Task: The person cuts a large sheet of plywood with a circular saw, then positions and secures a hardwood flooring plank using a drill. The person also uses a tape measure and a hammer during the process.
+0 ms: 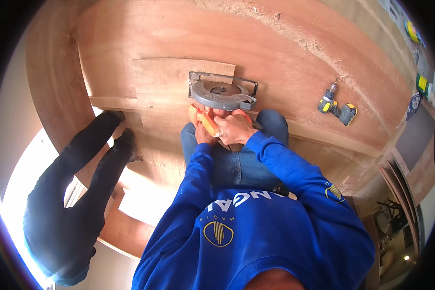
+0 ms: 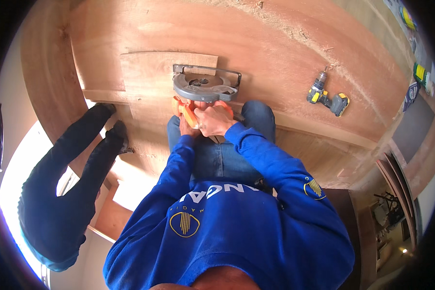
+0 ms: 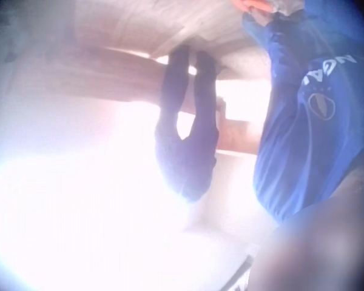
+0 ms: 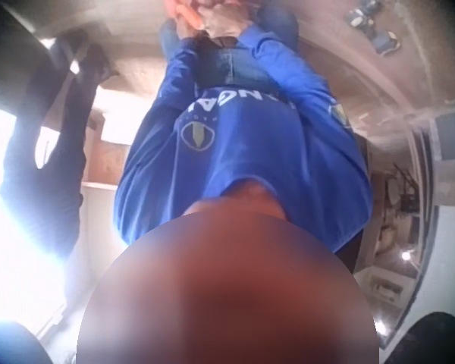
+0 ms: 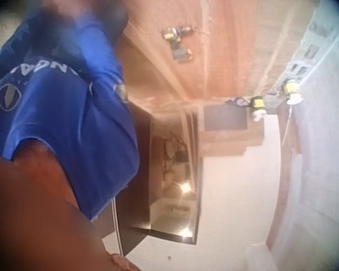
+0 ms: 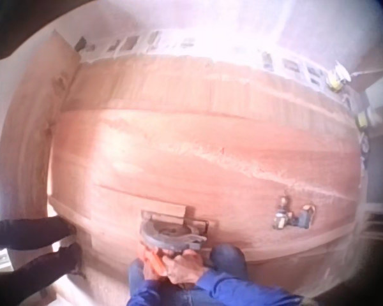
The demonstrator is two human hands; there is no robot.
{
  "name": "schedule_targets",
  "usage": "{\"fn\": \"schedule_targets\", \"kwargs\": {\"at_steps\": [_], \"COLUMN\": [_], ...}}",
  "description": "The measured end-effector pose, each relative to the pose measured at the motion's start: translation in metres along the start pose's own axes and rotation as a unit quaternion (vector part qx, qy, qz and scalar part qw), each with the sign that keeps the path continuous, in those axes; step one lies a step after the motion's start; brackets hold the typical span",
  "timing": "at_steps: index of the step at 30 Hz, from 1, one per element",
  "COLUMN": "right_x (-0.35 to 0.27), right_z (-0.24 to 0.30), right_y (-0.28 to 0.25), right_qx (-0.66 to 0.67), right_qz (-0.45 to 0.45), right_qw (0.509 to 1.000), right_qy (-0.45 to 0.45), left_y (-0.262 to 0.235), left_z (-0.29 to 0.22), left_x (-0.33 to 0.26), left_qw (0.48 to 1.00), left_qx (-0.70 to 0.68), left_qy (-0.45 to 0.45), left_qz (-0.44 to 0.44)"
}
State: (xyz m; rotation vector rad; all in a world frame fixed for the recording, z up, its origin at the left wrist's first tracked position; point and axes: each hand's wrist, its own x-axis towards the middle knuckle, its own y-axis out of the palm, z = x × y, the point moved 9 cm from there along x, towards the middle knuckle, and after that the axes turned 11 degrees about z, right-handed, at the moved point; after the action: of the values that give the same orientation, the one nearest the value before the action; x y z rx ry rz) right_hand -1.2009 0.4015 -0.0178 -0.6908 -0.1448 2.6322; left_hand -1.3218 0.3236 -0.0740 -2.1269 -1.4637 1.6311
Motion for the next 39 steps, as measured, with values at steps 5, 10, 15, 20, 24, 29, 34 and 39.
{"fn": "schedule_targets", "kwargs": {"at_steps": [5, 10, 15, 20, 24, 29, 34, 39], "right_x": [0.003, 0.003, 0.004, 0.005, 0.006, 0.007, 0.006, 0.007], "right_z": [-0.003, -0.001, 0.001, 0.002, 0.001, 0.001, 0.003, 0.002], "right_y": [-0.002, -0.006, -0.007, -0.008, -0.008, -0.009, -0.012, -0.011], "right_qx": [-0.035, -0.050, -0.047, -0.058, -0.060, -0.058, -0.075, -0.072], "right_qz": [-0.011, -0.025, -0.035, -0.019, -0.010, -0.017, -0.026, -0.036], "right_qw": [0.999, 0.998, 0.998, 0.998, 0.998, 0.998, 0.997, 0.996], "right_qy": [-0.005, -0.019, -0.025, -0.010, 0.001, 0.000, -0.014, -0.027], "left_y": [0.013, 0.020, 0.008, 0.012, 0.006, 0.005, 0.013, 0.015], "left_z": [0.017, 0.025, 0.019, 0.018, 0.014, 0.012, 0.024, 0.026], "left_x": [0.009, 0.014, 0.011, 0.012, 0.011, 0.011, 0.012, 0.013], "left_qw": [0.999, 0.998, 0.997, 0.999, 0.998, 0.998, 0.996, 0.997], "left_qx": [-0.035, -0.045, -0.056, -0.048, -0.048, -0.049, -0.059, -0.062], "left_qy": [-0.020, -0.039, -0.001, -0.006, -0.013, -0.027, -0.069, -0.047], "left_qz": [0.019, 0.033, -0.045, -0.018, -0.023, -0.003, 0.007, -0.008]}}
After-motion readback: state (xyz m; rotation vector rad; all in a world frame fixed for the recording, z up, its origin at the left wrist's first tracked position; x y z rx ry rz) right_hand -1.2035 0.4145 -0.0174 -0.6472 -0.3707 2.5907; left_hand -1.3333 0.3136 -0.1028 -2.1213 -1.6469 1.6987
